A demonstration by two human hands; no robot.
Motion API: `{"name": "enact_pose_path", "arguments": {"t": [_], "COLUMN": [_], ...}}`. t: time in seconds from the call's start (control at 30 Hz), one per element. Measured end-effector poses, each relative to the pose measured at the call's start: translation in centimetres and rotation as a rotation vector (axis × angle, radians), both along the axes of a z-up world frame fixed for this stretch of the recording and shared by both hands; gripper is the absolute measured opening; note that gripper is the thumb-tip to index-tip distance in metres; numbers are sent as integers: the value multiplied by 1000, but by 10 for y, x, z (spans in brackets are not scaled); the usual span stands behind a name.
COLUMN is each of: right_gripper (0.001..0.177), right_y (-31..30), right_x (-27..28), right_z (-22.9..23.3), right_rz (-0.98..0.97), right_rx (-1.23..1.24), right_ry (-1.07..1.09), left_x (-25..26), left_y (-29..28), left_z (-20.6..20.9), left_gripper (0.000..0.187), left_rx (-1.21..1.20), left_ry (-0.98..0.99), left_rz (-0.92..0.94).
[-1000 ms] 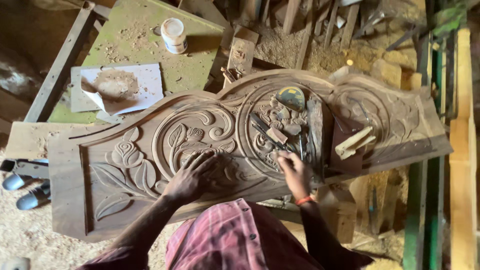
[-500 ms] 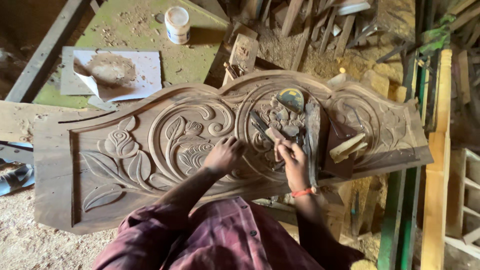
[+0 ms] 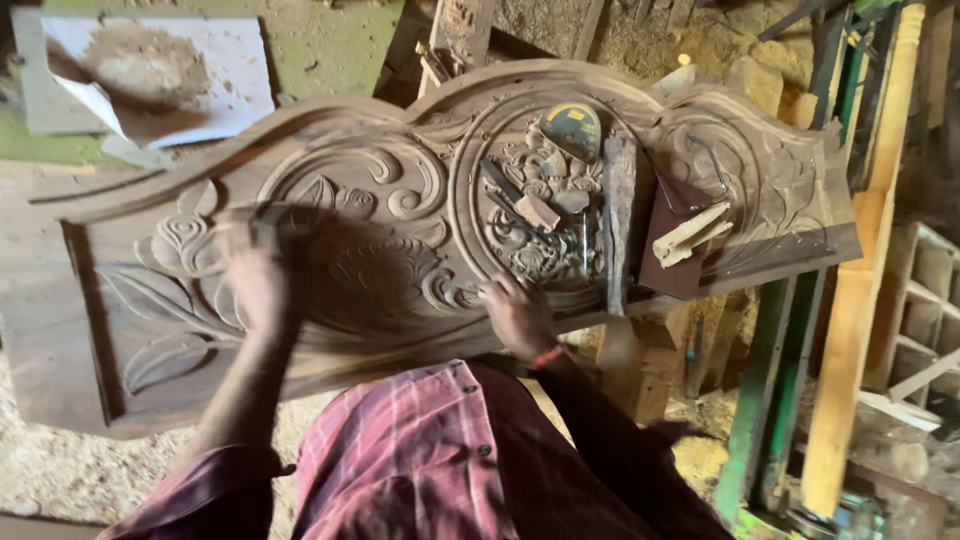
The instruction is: The person carves a floral design into a large wooden panel using a chisel and mallet. They repeatedly strike the chisel to shape the wood and occasionally brush away sawdust with their hand.
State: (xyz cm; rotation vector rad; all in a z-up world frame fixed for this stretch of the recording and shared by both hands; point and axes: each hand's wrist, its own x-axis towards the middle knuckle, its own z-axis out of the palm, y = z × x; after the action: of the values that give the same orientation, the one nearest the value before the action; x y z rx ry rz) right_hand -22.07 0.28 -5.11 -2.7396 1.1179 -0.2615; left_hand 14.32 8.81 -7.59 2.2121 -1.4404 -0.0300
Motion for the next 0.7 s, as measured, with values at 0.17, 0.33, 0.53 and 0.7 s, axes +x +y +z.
{"name": "enact_pose_path", "arguments": {"t": [0.17,0.33,0.53,0.7], "right_gripper": [7,7,19,13], "right_y": [-7,-23,-49,-48], "right_x": [-10,20,35,14], "right_z": [16,4,8,31], "right_rz": [106,108,34,140], "right_rx": [-9,8,294,336], "right_ry": [-34,-174,-196,-190], "left_x": [15,10,11,12], "left_y": [37,39,38,41], "left_z": [1,0,-1,-6], "left_gripper": [42,52,52,49], "left_rx": [16,28,-7,3], "left_ry": [-20,-6,-15,-33], "left_rz": [73,111,94,113]}}
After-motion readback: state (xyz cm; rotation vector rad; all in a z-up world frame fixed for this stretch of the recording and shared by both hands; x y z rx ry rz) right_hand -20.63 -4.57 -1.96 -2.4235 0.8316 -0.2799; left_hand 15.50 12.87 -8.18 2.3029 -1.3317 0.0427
